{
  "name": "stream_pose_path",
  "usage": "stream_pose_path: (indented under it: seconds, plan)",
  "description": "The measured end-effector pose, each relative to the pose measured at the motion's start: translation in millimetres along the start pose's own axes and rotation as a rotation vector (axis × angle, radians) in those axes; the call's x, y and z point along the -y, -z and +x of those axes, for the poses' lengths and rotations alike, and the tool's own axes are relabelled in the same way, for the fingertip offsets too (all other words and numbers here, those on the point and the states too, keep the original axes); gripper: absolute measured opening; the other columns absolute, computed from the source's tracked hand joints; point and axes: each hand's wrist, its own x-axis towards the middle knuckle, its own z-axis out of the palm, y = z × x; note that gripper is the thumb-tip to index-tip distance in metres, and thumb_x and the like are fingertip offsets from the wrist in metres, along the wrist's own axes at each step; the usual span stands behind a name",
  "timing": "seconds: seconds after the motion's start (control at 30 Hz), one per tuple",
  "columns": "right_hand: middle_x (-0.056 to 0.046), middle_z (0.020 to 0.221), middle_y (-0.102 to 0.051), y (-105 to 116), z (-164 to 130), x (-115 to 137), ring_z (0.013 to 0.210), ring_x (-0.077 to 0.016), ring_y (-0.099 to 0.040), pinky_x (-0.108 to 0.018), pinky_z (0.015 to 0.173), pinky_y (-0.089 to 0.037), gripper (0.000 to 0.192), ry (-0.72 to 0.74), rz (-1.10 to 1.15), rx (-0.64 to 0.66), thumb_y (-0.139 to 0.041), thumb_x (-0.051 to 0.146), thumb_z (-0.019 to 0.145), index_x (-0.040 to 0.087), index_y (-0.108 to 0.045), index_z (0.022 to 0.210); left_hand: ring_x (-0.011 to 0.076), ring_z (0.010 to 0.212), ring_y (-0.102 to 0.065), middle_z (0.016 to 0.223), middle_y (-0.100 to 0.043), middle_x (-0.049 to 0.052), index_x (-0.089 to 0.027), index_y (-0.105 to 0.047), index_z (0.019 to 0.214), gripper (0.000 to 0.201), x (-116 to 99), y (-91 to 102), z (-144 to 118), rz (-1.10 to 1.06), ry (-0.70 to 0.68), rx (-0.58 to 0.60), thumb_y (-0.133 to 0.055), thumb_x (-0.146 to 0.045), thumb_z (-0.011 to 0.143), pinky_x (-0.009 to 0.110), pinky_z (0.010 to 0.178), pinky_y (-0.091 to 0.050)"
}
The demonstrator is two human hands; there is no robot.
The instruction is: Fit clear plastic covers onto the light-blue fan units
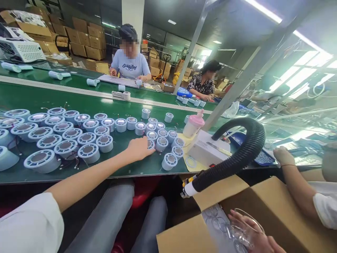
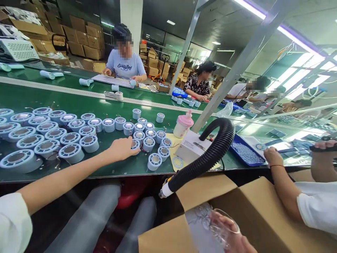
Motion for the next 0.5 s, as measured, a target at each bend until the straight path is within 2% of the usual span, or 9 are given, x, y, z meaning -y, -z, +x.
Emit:
stream_pose_path:
  seconds: [0.07, 0.17, 0.23, 0.3, 0.37, 0.43, 0.5]
  plan:
    - [-0.007, 0.102, -0.073, -24, -15, -2, 0.093, -0.0310, -0.069, -0.040, 0.071, -0.061, 0.039, 0.053, -0.092, 0.191, -0.059, 0.062, 0.070, 0.029, -0.074, 0.084, 0.0299, 0.083, -0.065, 0.095, -0.066, 0.016, -0.011, -0.051, 0.110, 0.050, 20, 1.2, -17, -0.154, -0.039, 0.045, -0.054, -0.050, 0.079, 0.038, 0.069, -0.049]
    - [-0.011, 0.113, -0.068, -61, -41, -11, 0.108, -0.0312, -0.063, -0.039, 0.083, -0.057, 0.038, 0.179, -0.262, 0.481, -0.057, 0.054, 0.078, 0.026, -0.071, 0.099, 0.0189, 0.069, -0.063, 0.092, -0.062, 0.006, -0.019, -0.040, 0.118, 0.059, 50, -3.0, -47, -0.808, -0.006, 0.155, -0.067, -0.036, 0.068, 0.031, 0.061, -0.051]
    - [-0.012, 0.122, -0.062, -94, -58, -12, 0.116, -0.0296, -0.057, -0.040, 0.093, -0.051, 0.039, 0.245, -0.352, 0.602, -0.048, 0.049, 0.086, 0.026, -0.065, 0.112, 0.0159, 0.071, -0.062, 0.091, -0.059, 0.002, -0.020, -0.039, 0.115, 0.063, 62, -7.4, -64, -1.171, 0.083, 0.182, -0.069, -0.023, 0.060, 0.029, 0.064, -0.052]
    - [-0.010, 0.124, -0.060, -132, -71, -8, 0.116, -0.0265, -0.057, -0.040, 0.097, -0.048, 0.037, 0.306, -0.465, 0.681, -0.045, 0.044, 0.090, 0.028, -0.059, 0.120, 0.0138, 0.075, -0.062, 0.092, -0.059, 0.001, -0.020, -0.040, 0.111, 0.060, 66, -11.2, -80, -1.329, 0.147, 0.214, -0.066, -0.019, 0.057, 0.026, 0.068, -0.052]
    - [-0.010, 0.126, -0.057, -169, -78, -2, 0.117, -0.0251, -0.056, -0.040, 0.097, -0.048, 0.040, 0.429, -0.618, 0.750, -0.048, 0.039, 0.089, 0.029, -0.052, 0.128, 0.0138, 0.074, -0.063, 0.092, -0.059, 0.002, -0.021, -0.041, 0.110, 0.055, 64, -14.3, -95, -1.515, 0.203, 0.310, -0.064, -0.025, 0.061, 0.024, 0.063, -0.051]
    - [-0.012, 0.128, -0.053, -199, -81, 3, 0.117, -0.0254, -0.054, -0.040, 0.095, -0.049, 0.048, 0.624, -0.782, 0.765, -0.052, 0.033, 0.087, 0.027, -0.047, 0.134, 0.0130, 0.064, -0.061, 0.088, -0.060, 0.002, -0.021, -0.045, 0.105, 0.045, 56, -17.9, -109, -1.666, 0.250, 0.435, -0.064, -0.036, 0.068, 0.021, 0.050, -0.048]
    - [-0.014, 0.128, -0.050, -221, -82, 6, 0.114, -0.0273, -0.054, -0.042, 0.090, -0.051, 0.051, 0.852, -0.943, 0.711, -0.054, 0.027, 0.085, 0.026, -0.046, 0.135, 0.0100, 0.051, -0.054, 0.077, -0.058, 0.000, -0.019, -0.051, 0.100, 0.039, 48, -22.6, -121, -1.627, 0.257, 0.566, -0.060, -0.046, 0.074, 0.017, 0.038, -0.039]
